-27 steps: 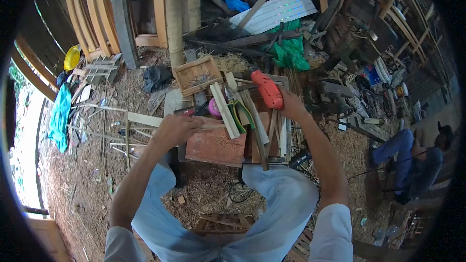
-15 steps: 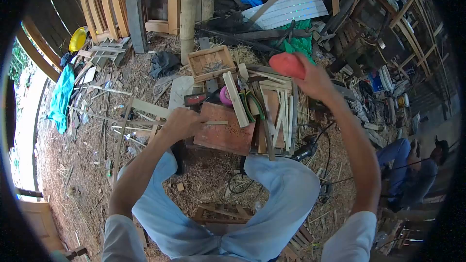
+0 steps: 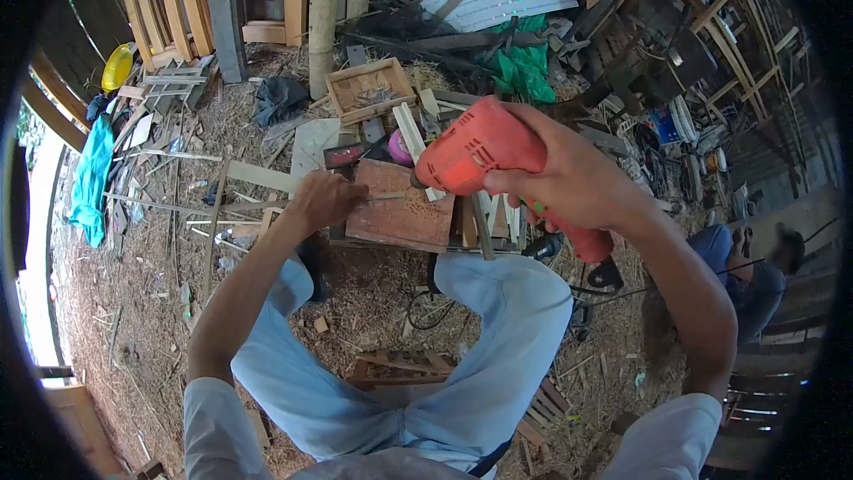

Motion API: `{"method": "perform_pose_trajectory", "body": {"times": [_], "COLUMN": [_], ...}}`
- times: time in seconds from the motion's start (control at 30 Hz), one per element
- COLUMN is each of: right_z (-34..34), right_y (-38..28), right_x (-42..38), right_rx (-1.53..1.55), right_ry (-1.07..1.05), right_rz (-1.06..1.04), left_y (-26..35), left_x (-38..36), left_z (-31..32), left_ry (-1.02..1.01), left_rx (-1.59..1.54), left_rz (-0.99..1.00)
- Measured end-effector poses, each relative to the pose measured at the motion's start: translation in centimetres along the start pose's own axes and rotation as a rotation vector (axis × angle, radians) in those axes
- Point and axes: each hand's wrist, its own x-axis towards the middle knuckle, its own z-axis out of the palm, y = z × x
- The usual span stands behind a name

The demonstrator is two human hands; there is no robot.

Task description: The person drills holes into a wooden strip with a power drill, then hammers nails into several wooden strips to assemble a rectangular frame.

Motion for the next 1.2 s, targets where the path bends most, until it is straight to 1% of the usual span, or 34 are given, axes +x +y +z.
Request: {"method": "perform_pose_trajectory", "body": {"times": [0.03, 0.07, 0.13, 0.23, 0.3, 0.37, 0.47, 0.53, 0.8, 1.03, 1.1, 1.13, 1.2], "right_z": [0.3, 0.5, 1.0, 1.7, 2.1, 2.3, 2.5, 2.5, 2.5, 2.6, 2.5, 2.4, 2.5], "right_y": [0.7, 0.7, 0.5, 0.7, 0.4, 0.2, 0.2, -0.1, 0.0, 0.2, 0.1, 0.1, -0.4], "right_x": [0.5, 0.6, 1.0, 1.6, 1.8, 2.1, 2.3, 2.3, 2.3, 2.2, 2.3, 2.3, 2.1], "right_rx": [0.014, 0.014, -0.132, -0.102, -0.075, -0.051, -0.004, -0.040, -0.060, -0.057, -0.051, -0.043, -0.044], "right_ry": [-0.020, -0.022, 0.026, 0.007, -0.014, -0.040, -0.076, -0.080, -0.074, -0.054, -0.061, -0.069, -0.068], "right_rz": [-0.046, -0.043, -0.132, -0.145, -0.103, -0.063, -0.072, -0.023, 0.002, -0.033, -0.002, 0.029, 0.020], "left_y": [0.0, 0.0, -0.1, -0.2, 0.0, 0.2, 0.0, 0.1, -0.1, 0.1, 0.2, 0.1, 0.1], "left_x": [0.0, 0.0, -0.1, -0.1, 0.1, 0.2, 0.2, 0.2, 0.1, 0.0, 0.1, 0.0, 0.1], "left_z": [-0.1, -0.1, 0.1, 0.3, 0.1, -0.5, -0.3, -0.6, -0.3, -0.8, -0.8, -0.7, -0.6], "left_ry": [0.005, 0.011, 0.014, -0.006, -0.026, -0.156, -0.158, -0.166, -0.130, -0.142, -0.161, -0.139, -0.116], "left_rx": [-0.005, -0.009, -0.022, -0.010, 0.013, 0.053, 0.029, 0.034, 0.037, -0.018, -0.029, -0.023, -0.015], "left_rz": [-0.002, -0.005, -0.003, -0.004, -0.011, -0.055, -0.049, -0.052, -0.037, -0.088, -0.100, -0.090, -0.079]}}
